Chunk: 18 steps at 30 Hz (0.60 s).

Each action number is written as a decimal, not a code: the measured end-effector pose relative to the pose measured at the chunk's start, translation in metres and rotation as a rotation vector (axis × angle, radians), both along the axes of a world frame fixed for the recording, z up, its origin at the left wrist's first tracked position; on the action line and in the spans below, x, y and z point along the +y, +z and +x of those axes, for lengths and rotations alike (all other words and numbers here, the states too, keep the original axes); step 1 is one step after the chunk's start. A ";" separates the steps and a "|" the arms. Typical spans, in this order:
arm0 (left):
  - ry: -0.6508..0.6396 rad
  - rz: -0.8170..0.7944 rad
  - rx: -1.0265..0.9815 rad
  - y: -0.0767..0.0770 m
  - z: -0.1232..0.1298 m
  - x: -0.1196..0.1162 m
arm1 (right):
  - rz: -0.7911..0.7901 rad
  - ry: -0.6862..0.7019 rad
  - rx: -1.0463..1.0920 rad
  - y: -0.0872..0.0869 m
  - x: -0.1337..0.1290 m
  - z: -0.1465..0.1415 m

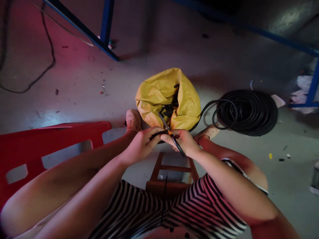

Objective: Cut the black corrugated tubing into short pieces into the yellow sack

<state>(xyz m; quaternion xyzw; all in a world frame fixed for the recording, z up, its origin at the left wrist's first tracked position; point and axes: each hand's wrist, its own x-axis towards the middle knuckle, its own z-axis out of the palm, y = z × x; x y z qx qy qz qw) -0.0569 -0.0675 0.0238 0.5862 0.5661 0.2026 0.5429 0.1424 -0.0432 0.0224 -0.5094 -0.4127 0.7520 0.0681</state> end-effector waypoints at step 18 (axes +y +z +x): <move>-0.035 -0.082 -0.145 0.004 0.002 -0.004 | 0.196 -0.285 0.020 0.009 0.019 0.004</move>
